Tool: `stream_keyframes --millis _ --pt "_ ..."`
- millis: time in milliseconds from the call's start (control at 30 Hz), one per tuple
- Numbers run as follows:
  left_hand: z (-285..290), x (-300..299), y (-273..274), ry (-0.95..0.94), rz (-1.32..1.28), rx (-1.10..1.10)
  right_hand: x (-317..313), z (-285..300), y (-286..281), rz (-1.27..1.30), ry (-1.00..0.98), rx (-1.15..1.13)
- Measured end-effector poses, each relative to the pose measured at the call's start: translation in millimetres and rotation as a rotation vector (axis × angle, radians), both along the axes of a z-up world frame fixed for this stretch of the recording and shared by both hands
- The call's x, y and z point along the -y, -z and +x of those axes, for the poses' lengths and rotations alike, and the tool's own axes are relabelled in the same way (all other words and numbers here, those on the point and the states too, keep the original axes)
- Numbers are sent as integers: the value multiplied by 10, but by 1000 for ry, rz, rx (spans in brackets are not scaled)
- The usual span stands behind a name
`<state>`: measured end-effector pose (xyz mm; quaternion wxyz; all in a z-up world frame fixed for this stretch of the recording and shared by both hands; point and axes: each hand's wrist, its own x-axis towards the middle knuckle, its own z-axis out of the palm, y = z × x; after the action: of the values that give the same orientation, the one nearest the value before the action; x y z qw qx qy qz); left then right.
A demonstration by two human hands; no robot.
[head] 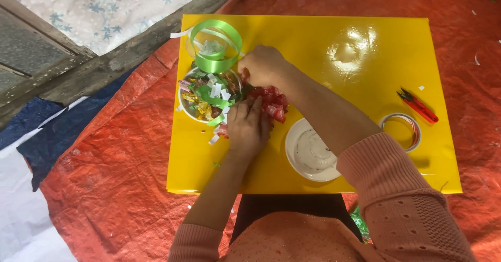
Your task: The person wraps small red candies in clear plastic wrappers and secures them with white tape. They fold the wrappers around each candy, apply tape to seal the ends, and place the finished wrapped candies into a white bowl on a yellow table.
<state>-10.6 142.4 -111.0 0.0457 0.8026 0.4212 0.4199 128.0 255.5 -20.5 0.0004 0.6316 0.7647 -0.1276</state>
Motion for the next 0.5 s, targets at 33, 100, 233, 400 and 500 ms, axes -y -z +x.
stream_keyframes --millis 33,100,233,400,500 --pt "-4 -6 -19 -1 1 1 -13 63 2 1 -1 1" --pt "3 11 -57 19 -38 14 -8 205 3 48 -124 -144" --pt "17 -14 29 36 -20 64 133 352 -248 85 -60 -348" --pt "-1 -85 126 42 74 157 237 599 -175 129 52 -768" --pt "54 -59 17 46 97 218 332 594 -151 153 54 -594"
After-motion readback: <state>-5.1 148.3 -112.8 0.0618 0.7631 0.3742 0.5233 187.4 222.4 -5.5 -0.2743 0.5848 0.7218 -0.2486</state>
